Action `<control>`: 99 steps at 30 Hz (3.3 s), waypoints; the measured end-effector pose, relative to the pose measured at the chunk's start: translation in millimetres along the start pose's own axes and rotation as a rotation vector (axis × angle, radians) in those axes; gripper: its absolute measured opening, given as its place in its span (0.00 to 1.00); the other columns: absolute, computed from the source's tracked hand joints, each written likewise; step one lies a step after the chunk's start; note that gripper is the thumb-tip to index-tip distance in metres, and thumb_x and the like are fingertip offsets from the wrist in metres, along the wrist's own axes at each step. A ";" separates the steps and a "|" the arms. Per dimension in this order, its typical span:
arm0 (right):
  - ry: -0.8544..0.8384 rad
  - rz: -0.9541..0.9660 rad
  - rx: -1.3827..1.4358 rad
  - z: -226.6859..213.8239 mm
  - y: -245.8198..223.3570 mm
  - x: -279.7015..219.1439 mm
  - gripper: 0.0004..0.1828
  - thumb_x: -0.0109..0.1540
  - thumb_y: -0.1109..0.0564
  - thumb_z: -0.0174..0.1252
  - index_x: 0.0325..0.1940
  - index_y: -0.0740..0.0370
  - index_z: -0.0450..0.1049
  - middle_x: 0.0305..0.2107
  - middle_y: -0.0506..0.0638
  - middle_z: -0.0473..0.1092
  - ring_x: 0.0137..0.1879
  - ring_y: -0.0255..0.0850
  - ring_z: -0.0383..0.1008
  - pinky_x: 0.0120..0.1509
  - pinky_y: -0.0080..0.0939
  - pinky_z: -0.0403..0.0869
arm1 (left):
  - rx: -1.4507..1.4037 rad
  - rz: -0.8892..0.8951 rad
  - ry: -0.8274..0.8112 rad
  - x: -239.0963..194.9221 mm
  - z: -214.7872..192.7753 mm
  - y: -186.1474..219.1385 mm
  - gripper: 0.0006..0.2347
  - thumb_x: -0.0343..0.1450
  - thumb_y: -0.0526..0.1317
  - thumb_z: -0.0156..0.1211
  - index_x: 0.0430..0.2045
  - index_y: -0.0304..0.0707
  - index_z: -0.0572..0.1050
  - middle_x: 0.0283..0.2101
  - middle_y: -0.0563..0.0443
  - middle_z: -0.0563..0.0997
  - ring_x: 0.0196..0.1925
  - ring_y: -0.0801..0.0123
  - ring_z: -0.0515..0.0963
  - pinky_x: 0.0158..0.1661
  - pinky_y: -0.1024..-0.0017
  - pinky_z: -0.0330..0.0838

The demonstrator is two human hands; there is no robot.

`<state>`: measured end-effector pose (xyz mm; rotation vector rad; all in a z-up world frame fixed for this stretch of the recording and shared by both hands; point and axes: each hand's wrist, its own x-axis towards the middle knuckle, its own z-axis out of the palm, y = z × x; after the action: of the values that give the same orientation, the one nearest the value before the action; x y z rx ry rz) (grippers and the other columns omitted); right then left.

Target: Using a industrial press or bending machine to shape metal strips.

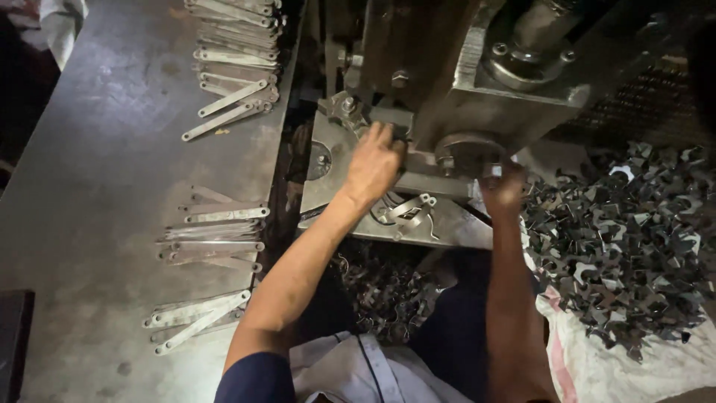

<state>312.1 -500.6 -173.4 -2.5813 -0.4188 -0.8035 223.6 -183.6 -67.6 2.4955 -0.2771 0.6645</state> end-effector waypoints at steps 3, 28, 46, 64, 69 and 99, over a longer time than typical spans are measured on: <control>-0.186 0.024 0.183 79.0 112.3 -28.8 0.22 0.66 0.58 0.62 0.62 0.70 0.69 0.54 0.62 0.72 0.57 0.54 0.71 0.64 0.52 0.71 | 0.270 0.204 0.005 1.0 17.3 -18.1 0.10 0.67 0.35 0.60 0.39 0.29 0.79 0.52 0.34 0.76 0.58 0.43 0.72 0.50 0.54 0.72; -0.128 0.004 0.067 -80.9 -51.8 -115.6 0.08 0.71 0.50 0.64 0.49 0.54 0.81 0.40 0.53 0.79 0.47 0.48 0.79 0.48 0.45 0.74 | 0.029 -0.658 0.037 -211.4 -213.4 -166.5 0.07 0.80 0.35 0.50 0.43 0.33 0.76 0.43 0.36 0.79 0.46 0.43 0.78 0.50 0.54 0.70; -0.558 -0.167 0.857 -32.3 -45.9 -40.6 0.20 0.73 0.52 0.57 0.64 0.67 0.73 0.43 0.56 0.77 0.42 0.40 0.80 0.43 0.42 0.78 | -1.086 -0.691 0.052 -18.7 6.7 -8.5 0.04 0.69 0.30 0.67 0.36 0.33 0.81 0.33 0.46 0.85 0.33 0.66 0.84 0.31 0.69 0.76; 0.151 0.778 1.525 4.5 28.1 -42.4 0.18 0.70 0.57 0.64 0.64 0.63 0.75 0.57 0.53 0.75 0.61 0.43 0.79 0.70 0.44 0.76 | 0.043 0.272 -0.098 -56.5 -24.0 -63.6 0.19 0.70 0.36 0.56 0.57 0.33 0.75 0.62 0.32 0.71 0.66 0.43 0.70 0.62 0.54 0.67; -0.144 0.410 0.725 -84.6 -15.5 -93.2 0.12 0.73 0.63 0.61 0.60 0.70 0.76 0.56 0.56 0.76 0.61 0.42 0.76 0.66 0.44 0.74 | 0.568 -0.068 -0.097 -165.6 -129.8 -153.8 0.11 0.58 0.36 0.61 0.31 0.34 0.82 0.56 0.31 0.78 0.60 0.41 0.75 0.58 0.56 0.68; -0.284 0.240 0.231 -88.3 -56.2 -103.6 0.12 0.68 0.51 0.63 0.53 0.58 0.81 0.41 0.57 0.79 0.46 0.50 0.80 0.51 0.46 0.75 | 0.282 -0.387 -0.028 -177.7 -240.5 -53.2 0.05 0.69 0.33 0.56 0.32 0.34 0.80 0.42 0.37 0.81 0.49 0.41 0.77 0.48 0.52 0.71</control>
<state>166.6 -508.7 -152.1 -2.4692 -0.2567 -0.2885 -8.0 2.9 -5.7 2.7149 0.3064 0.5355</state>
